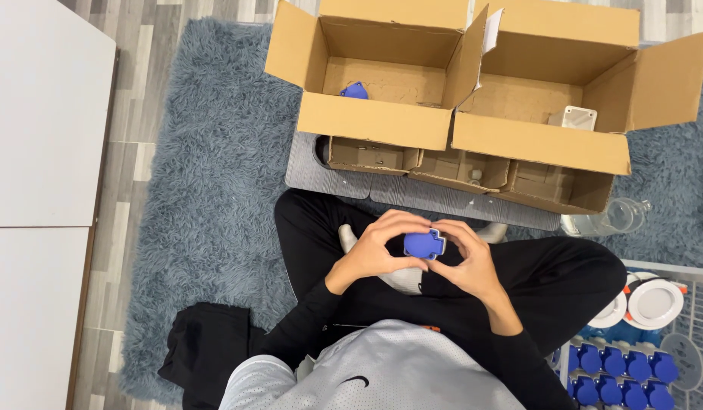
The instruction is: Assembling or inspecting small electrical components using a screwdriver while sitting on the floor
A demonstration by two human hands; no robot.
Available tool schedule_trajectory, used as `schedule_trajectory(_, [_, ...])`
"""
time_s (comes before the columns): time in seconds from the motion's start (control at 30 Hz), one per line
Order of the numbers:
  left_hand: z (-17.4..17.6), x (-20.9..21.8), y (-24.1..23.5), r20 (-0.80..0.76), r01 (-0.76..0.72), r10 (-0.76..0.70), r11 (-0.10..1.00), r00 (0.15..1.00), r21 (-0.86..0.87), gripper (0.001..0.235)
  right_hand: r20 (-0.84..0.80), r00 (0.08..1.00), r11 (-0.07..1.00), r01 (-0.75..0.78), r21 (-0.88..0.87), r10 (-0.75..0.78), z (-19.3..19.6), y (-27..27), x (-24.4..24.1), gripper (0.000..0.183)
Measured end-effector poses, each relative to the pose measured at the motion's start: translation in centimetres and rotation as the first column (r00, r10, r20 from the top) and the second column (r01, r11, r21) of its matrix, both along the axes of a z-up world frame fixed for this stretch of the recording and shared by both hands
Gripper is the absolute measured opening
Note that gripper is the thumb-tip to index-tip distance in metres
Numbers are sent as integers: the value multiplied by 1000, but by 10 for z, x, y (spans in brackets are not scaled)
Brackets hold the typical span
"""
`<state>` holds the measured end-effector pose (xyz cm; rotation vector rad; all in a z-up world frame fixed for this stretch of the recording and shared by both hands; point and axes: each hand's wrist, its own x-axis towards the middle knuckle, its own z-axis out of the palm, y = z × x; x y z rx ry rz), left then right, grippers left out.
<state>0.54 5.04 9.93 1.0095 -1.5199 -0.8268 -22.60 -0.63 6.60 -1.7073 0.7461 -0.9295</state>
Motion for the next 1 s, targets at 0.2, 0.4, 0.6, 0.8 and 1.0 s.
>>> schedule_trajectory(0.2, [-63, -13, 10, -369, 151, 9, 902, 930, 404, 65, -19, 999, 988, -43, -147, 40, 26, -4, 20, 60])
schedule_trajectory(0.4, [-74, -10, 14, -488, 71, 226, 852, 843, 518, 58, -116, 974, 915, -222, -336, 194, 50, -19, 36, 60])
schedule_trajectory(0.6, [-96, -2, 23, -484, 22, 313, 822, 817, 569, 47, -540, 836, 915, -293, -277, 104, 128, -82, 20, 51])
schedule_trajectory(0.8, [-102, -18, 29, -537, 79, 358, 774, 764, 629, 45, -875, 426, 948, -300, 104, 231, 140, -123, 50, 81])
schedule_trajectory(1.0, [-81, -20, 34, -528, 94, 382, 738, 758, 668, 44, -840, 316, 895, -232, 381, 440, 98, -156, 80, 82])
